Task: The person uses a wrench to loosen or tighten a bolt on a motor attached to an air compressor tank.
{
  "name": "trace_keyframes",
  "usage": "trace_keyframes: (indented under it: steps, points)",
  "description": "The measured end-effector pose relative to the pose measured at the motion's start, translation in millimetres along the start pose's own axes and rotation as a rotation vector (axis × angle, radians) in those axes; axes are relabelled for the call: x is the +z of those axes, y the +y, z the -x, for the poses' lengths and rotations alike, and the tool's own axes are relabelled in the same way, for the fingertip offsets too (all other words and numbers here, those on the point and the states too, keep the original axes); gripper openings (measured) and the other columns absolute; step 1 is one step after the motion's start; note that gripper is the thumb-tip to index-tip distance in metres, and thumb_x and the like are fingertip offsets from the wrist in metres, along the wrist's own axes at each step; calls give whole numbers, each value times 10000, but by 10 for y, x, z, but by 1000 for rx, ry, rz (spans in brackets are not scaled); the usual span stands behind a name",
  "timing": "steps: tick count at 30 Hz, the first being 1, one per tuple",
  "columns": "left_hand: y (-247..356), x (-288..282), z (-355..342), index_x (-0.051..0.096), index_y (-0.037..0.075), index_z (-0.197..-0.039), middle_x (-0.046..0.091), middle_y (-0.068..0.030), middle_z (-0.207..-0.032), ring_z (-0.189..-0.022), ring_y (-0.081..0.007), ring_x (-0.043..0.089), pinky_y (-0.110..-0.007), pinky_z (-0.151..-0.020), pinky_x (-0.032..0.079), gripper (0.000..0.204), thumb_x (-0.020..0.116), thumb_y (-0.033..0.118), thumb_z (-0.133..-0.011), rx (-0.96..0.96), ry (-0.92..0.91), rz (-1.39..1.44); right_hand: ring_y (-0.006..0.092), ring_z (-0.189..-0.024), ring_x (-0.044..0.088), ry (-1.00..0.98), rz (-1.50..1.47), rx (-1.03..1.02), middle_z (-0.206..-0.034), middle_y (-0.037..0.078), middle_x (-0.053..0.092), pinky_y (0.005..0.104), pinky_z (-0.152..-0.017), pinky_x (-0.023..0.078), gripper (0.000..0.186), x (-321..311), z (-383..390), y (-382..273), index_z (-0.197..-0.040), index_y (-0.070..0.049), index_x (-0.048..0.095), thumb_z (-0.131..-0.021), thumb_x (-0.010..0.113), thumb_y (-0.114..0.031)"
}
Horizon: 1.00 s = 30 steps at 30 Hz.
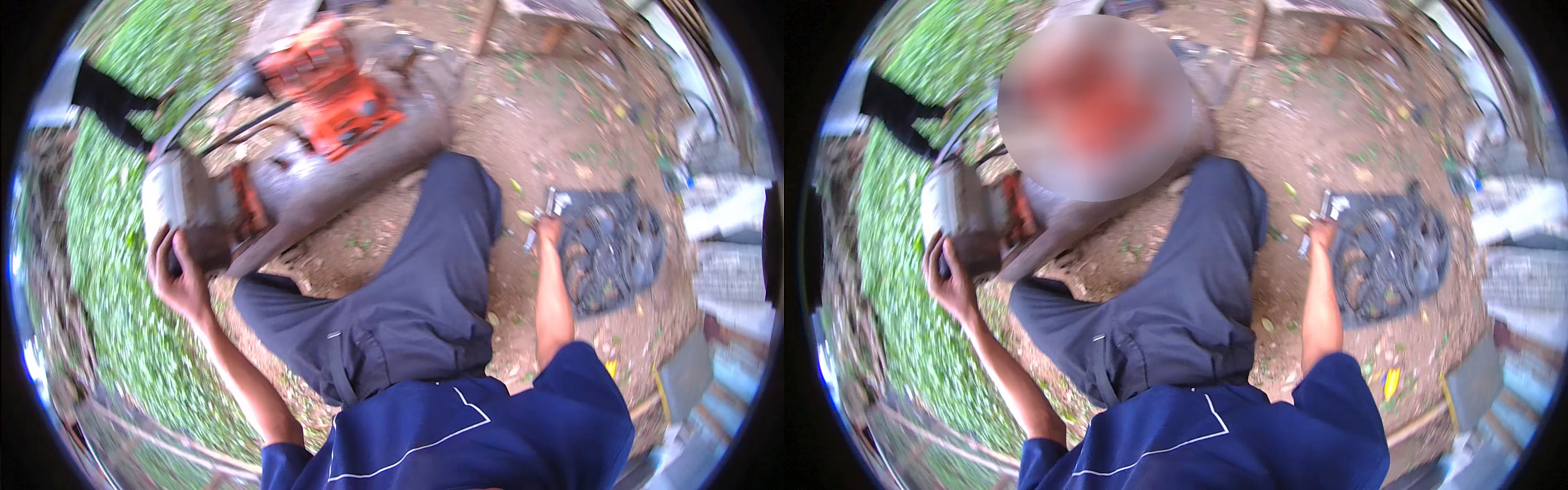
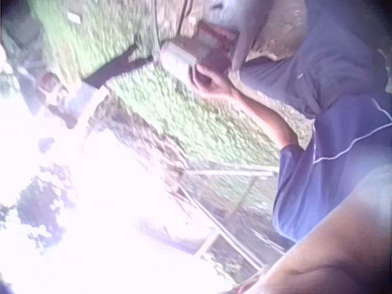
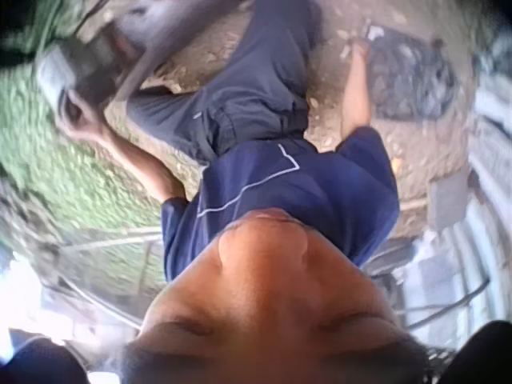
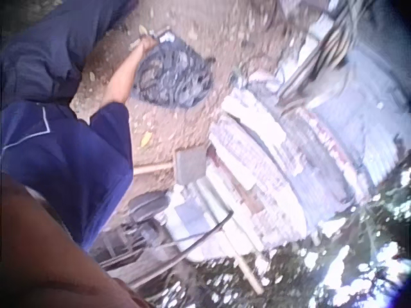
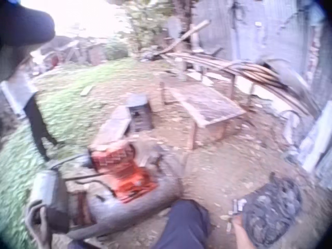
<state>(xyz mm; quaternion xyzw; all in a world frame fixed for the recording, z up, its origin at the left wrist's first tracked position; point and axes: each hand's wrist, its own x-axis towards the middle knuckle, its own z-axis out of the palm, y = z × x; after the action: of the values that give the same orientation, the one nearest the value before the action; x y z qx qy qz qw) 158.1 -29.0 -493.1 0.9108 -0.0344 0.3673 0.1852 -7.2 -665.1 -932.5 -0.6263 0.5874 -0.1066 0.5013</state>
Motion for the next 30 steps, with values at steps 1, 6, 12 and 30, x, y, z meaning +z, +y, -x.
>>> trace_keyframes:
  steps: [1, 6, 12, 30]
  points:
    - [9, -189, 68, 718, 6, -1046, 690, -119, -1126, -1074, -240, 624, -357, -979, 456, 183, 659, 127, -922, -94, -11, -30, 222, -751, 623, -49, 5, -28, -867, 118, 608, 385, -662, 513, 344, 159, 513, -475, -1091, 20, 522, -807, 692, -73]
    - [-211, -178, -216, 723, 19, -1016, 698, -106, -1103, -1047, -227, 637, -342, -955, 466, 161, 693, 119, -893, -43, 24, 1, 124, -677, 489, -218, -51, -452, -770, 24, 534, 294, -598, 396, 229, 264, 1645, -1244, -987, 10, 591, -992, 529, -210]
    - [-284, -115, -134, 725, 113, -853, 720, -7, -938, -908, -230, 662, -354, -867, 468, 145, 709, 258, -848, -41, 163, -130, 51, -601, 498, -805, 75, -622, -697, -23, 551, 245, -530, 397, 271, 710, 3709, -2002, -977, -25, 664, -1008, 552, -270]
    - [-292, -115, -107, 723, 140, -848, 716, 0, -932, -930, -217, 661, -351, -889, 448, 144, 702, 282, -831, -13, 217, -156, 88, -405, 399, -1328, -44, -231, -654, 14, 475, 266, -337, 310, 207, 2122, 5641, -1948, -1096, -49, 464, -1040, 448, -247]
